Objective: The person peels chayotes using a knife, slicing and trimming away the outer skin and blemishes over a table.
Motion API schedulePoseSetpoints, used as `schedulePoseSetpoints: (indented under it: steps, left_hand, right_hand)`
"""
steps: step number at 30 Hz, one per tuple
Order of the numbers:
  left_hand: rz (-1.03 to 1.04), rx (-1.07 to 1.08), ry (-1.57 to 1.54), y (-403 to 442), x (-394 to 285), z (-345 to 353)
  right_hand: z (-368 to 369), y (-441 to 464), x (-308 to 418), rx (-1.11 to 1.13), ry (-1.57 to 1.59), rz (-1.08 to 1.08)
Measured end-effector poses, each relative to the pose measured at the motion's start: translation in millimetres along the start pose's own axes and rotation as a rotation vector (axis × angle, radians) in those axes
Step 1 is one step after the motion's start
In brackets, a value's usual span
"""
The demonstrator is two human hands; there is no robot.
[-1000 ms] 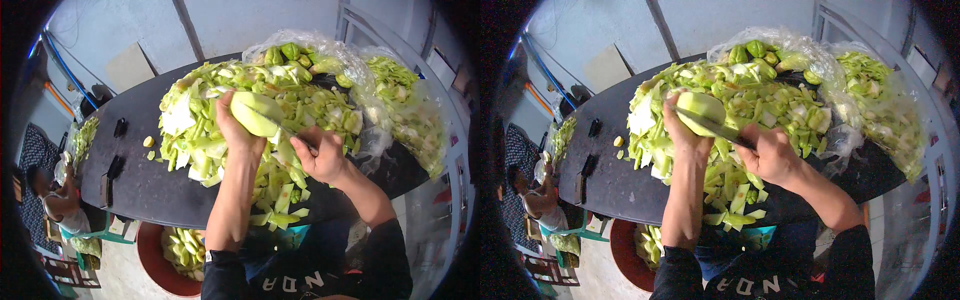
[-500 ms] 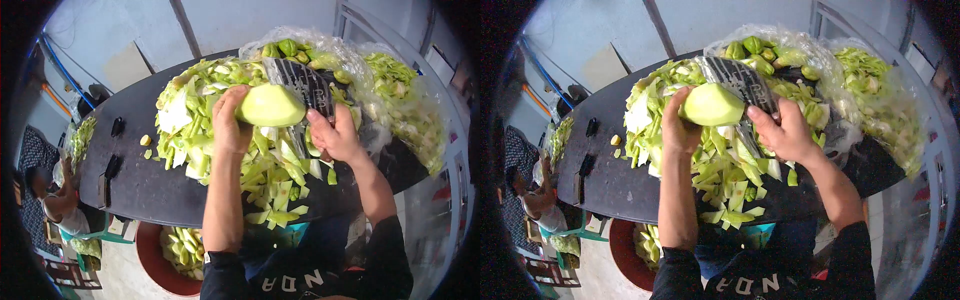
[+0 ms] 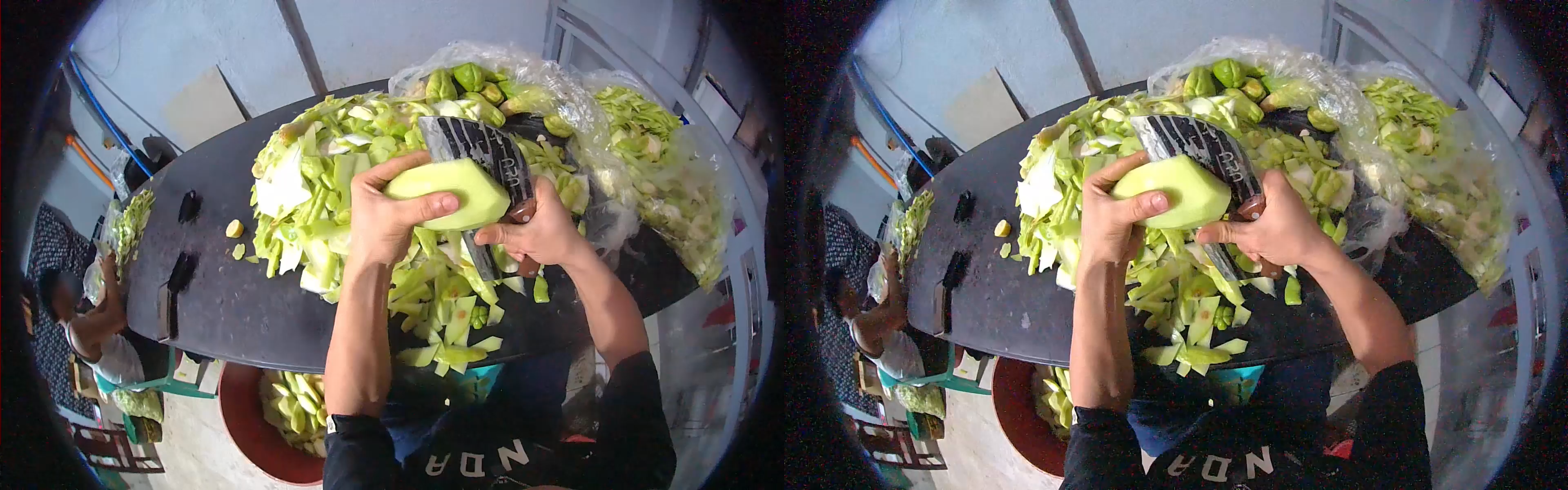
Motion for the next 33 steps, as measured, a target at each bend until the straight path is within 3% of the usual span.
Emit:
schedulePoseSetpoints:
  steps: [3, 7, 11, 13, 15, 19, 21, 25, 29, 33]
  left_hand:
    - [0.032, -0.048, -0.194, 1.5, 2.3, 7.9]
    - [0.029, -0.065, -0.114, -0.3, 1.5, 6.4]
    - [0.041, -0.151, -0.449, -1.0, 13.5, 20.9]
    - [0.051, -0.144, -0.429, -1.3, 9.6, 19.7]
    - [0.052, -0.112, -0.238, -3.8, 2.0, 18.4]
    - [0.089, -0.135, -0.292, -4.0, 6.6, 22.1]
    - [0.058, -0.15, -0.461, -2.8, 13.3, 26.1]
    - [0.044, -0.104, -0.249, -3.7, 4.7, 21.1]
    - [0.103, -0.21, -0.423, -5.1, 9.8, 24.9]
    - [0.066, -0.146, -0.23, -5.1, 7.8, 21.6]
  right_hand:
    - [7.1, -1.3, 2.2, -0.13, 0.095, -0.118]
    - [6.9, 1.8, 4.7, -0.028, 0.044, -0.046]
    - [12.3, 2.5, 12.1, -0.05, 0.035, -0.077]
    - [11.8, 0.3, 10.1, -0.15, 0.112, -0.157]
    - [7.9, 0.4, 10.5, -0.117, 0.085, -0.106]
    - [11.7, 4.3, 4.0, -0.054, 0.042, -0.089]
    - [13.2, 4.3, 8.8, -0.061, 0.048, -0.086]
    - [13.4, 3.5, 17.0, -0.017, 0.034, -0.023]
    - [10.7, 4.0, 4.4, -0.112, 0.026, -0.092]
    - [9.9, 2.3, 17.8, 0.015, -0.031, -0.011]
Point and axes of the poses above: each hand's wrist, its own y-axis towards the middle knuckle, its own z-axis out of the palm, x = y × z, the point moved 6 cm from there along y, towards the middle knuckle, and after that the axes turned 15 degrees about y, right-handed, at the moved point
